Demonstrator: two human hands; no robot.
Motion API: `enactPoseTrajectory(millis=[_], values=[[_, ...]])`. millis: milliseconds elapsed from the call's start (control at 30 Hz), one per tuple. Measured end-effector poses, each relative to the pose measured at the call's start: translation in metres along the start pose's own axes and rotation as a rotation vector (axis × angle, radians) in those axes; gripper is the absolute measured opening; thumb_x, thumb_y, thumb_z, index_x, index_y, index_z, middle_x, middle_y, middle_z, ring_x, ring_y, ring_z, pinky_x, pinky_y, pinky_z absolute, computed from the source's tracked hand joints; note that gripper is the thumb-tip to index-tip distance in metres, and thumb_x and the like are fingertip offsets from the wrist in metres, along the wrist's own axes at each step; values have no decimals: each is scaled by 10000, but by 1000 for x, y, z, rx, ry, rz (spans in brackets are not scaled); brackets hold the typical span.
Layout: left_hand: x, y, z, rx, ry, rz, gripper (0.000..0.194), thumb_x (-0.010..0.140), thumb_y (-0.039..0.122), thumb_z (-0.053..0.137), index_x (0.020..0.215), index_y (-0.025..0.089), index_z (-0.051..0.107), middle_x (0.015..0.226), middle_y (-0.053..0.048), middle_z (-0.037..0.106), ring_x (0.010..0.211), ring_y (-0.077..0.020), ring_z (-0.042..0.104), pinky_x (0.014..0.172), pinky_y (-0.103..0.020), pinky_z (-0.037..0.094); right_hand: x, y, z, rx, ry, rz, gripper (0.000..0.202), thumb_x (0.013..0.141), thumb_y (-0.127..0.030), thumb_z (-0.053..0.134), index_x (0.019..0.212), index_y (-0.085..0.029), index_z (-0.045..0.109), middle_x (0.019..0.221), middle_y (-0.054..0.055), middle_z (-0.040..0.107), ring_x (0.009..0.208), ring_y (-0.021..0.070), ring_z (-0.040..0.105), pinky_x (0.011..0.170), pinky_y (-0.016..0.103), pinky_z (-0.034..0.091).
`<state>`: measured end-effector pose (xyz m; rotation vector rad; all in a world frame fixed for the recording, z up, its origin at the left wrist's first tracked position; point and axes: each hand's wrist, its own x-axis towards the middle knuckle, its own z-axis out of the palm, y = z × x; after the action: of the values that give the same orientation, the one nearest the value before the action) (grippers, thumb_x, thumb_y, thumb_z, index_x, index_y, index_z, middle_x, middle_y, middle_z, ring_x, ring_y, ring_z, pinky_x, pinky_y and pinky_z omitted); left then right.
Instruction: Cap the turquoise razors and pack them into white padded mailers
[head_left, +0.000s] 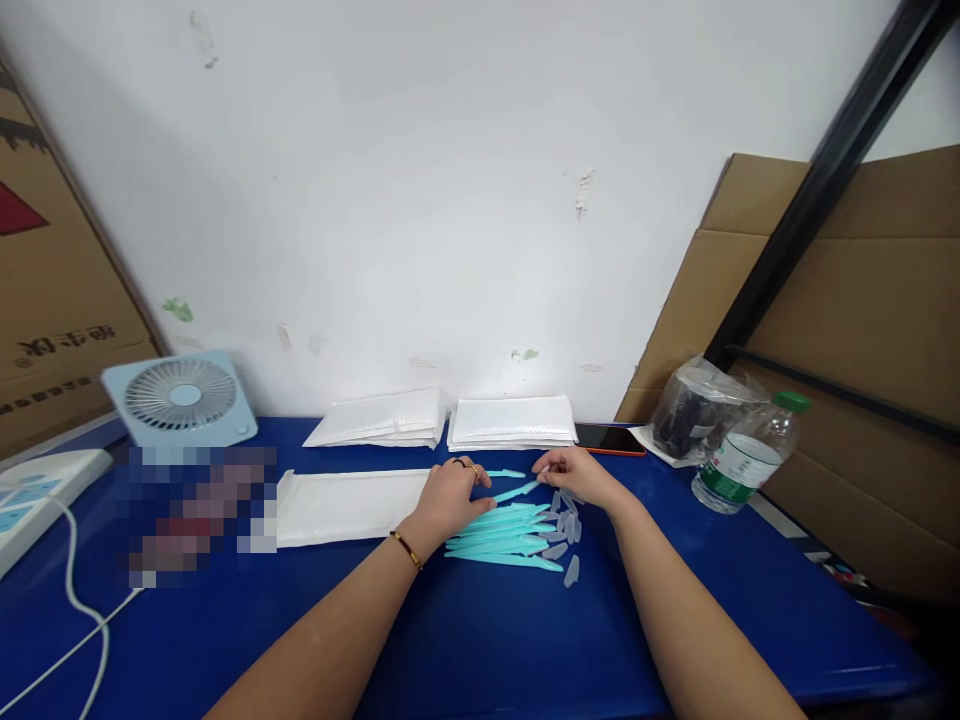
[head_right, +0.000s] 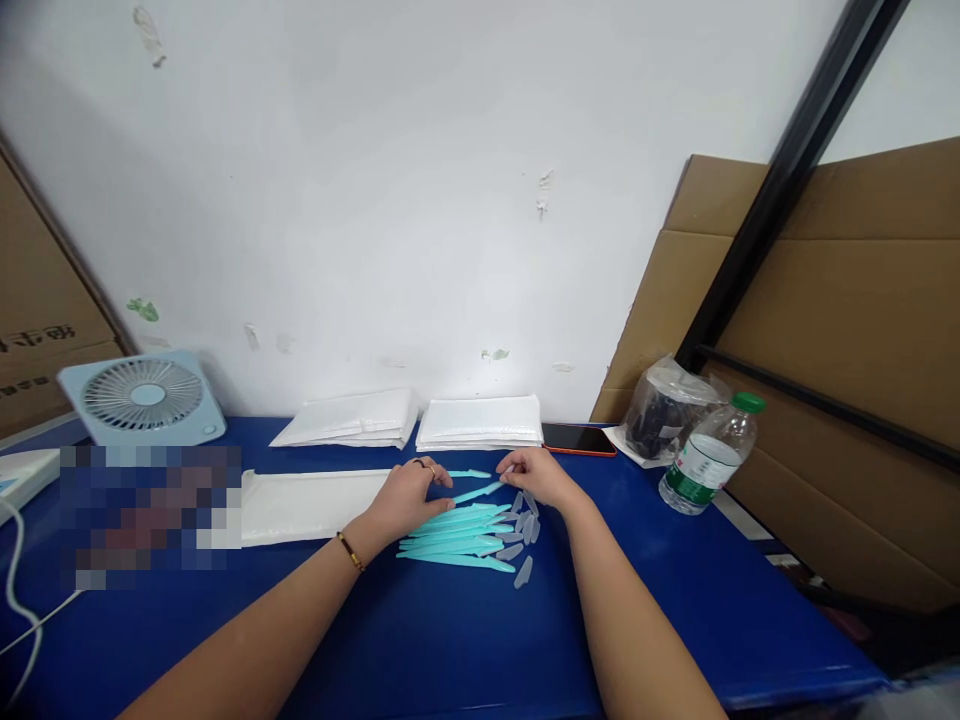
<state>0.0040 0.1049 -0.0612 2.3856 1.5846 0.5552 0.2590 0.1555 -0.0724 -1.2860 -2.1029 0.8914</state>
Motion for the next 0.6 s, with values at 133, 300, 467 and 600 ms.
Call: enactPoseTrajectory(millis=[133,300,467,600], values=[[-2,1,-1,26,-99,34,185,687,407,653,797,259,670,906,-7,629,899,-188,557,790,-287,379,-13,-3,-18,-153,-174,-46,213,628,-301,697,800,-176,716,799,29,588,650,123,525,578,224,417],[1,-1,2,91,-138,-18,125,764,295,567,702,232,656,834,-2,653,824,-169,583,735,-275,384,-19,-11,-22,-251,-236,-3,178,614,-309,702,720,-166,707,812,27,568,648,119,505,575,218,401],[0,-6,1,152,71,-94,165,789,249,538,938,250,610,969,-25,628,952,-202,556,766,-304,382,-20,-9,-20,-220,-213,13,155,634,-289,681,711,-157,662,772,22,586,643,120,515,557,209,391],[-3,-3,0,87,67,-11,200,741,374,611,907,264,605,941,-4,623,932,-199,557,732,-288,382,-19,-7,-18,-113,-148,45,199,679,-337,648,740,-151,616,653,1,563,580,104,493,511,194,372]])
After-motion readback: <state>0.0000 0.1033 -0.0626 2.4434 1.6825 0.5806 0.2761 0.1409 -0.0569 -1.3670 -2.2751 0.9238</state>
